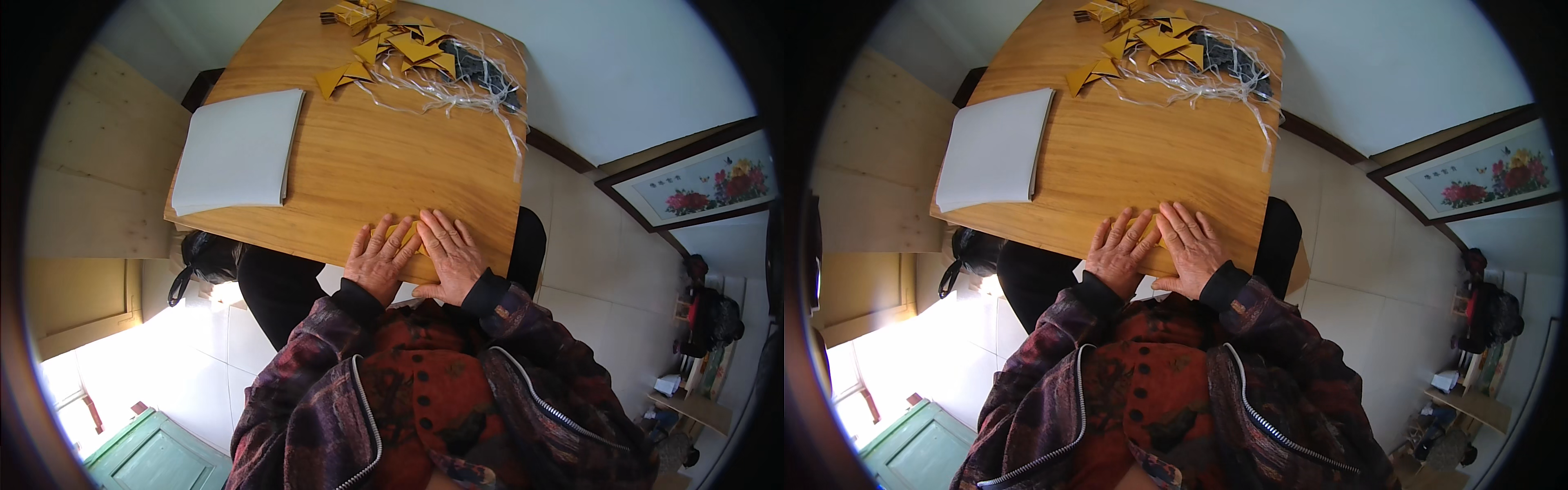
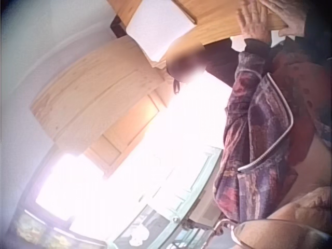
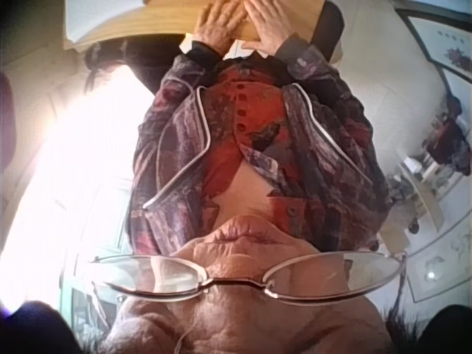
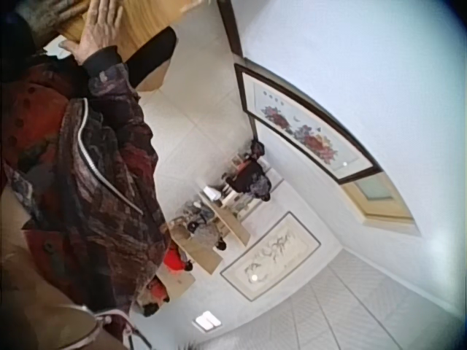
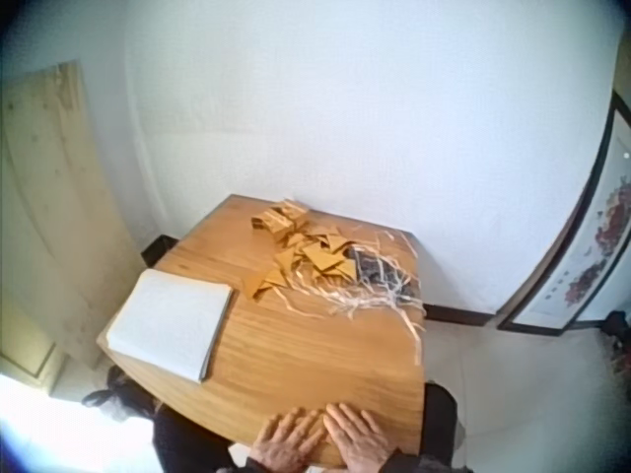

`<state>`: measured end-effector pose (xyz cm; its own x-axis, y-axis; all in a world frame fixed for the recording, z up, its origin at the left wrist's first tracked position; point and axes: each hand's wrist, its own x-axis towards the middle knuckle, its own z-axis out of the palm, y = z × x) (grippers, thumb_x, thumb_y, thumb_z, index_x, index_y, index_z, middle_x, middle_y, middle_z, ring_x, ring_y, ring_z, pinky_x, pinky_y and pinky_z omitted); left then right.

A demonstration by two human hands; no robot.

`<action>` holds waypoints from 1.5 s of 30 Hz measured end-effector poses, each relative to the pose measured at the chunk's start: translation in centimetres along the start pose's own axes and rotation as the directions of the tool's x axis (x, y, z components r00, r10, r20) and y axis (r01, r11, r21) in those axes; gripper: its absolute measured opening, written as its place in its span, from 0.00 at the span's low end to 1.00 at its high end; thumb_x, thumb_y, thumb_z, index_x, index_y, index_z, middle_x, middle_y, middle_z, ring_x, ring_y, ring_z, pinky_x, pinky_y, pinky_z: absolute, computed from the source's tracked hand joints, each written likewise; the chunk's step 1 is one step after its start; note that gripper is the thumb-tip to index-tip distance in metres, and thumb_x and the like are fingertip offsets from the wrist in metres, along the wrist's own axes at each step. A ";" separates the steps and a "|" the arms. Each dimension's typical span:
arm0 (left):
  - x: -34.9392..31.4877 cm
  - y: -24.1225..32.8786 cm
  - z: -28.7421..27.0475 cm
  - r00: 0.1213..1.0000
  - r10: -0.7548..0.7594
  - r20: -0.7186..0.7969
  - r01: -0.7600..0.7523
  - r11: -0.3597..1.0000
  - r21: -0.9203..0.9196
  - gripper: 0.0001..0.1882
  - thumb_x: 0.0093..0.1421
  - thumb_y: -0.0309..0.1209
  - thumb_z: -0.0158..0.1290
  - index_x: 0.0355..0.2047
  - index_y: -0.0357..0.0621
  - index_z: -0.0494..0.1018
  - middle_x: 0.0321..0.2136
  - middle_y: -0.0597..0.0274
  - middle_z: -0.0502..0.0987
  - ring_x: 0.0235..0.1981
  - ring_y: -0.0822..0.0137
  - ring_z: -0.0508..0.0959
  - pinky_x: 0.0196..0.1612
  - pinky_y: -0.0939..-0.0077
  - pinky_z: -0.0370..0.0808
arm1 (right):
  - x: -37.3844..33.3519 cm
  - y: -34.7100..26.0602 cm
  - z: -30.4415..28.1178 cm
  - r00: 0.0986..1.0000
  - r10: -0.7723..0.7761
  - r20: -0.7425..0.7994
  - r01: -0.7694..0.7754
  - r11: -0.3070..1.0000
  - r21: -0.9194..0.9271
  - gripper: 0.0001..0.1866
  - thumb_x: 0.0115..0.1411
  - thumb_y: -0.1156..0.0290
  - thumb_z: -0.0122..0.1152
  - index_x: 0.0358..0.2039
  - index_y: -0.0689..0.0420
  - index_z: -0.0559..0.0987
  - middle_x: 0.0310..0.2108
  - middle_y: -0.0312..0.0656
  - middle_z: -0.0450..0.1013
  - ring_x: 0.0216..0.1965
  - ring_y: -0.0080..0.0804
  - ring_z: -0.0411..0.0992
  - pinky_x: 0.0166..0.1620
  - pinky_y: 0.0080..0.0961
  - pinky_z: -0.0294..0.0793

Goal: The person sits on the floor and folds a yellow sheet of paper into a triangular shape using both hands. They press the creases firmly and place the finished piece on a pile of similar folded items on the table.

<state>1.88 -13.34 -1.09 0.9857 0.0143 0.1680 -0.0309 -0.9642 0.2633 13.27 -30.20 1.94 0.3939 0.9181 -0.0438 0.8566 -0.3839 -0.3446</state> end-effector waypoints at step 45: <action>-13.4 -6.2 -1.8 0.892 -0.387 -0.232 0.268 0.868 -0.418 0.17 0.48 0.24 0.60 0.40 0.43 0.76 0.44 0.57 0.76 0.44 0.54 0.76 0.45 0.61 0.72 | 19.0 -6.6 2.3 0.909 -0.199 -0.366 0.340 0.864 0.373 0.19 0.50 0.72 0.68 0.42 0.60 0.75 0.48 0.45 0.71 0.52 0.45 0.68 0.54 0.36 0.70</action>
<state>-11.40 -7.11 -3.21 0.8532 0.4474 0.2680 0.1682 -0.7225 0.6706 14.33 -9.97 1.21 0.3092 0.8751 0.3723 0.7495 0.0167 -0.6618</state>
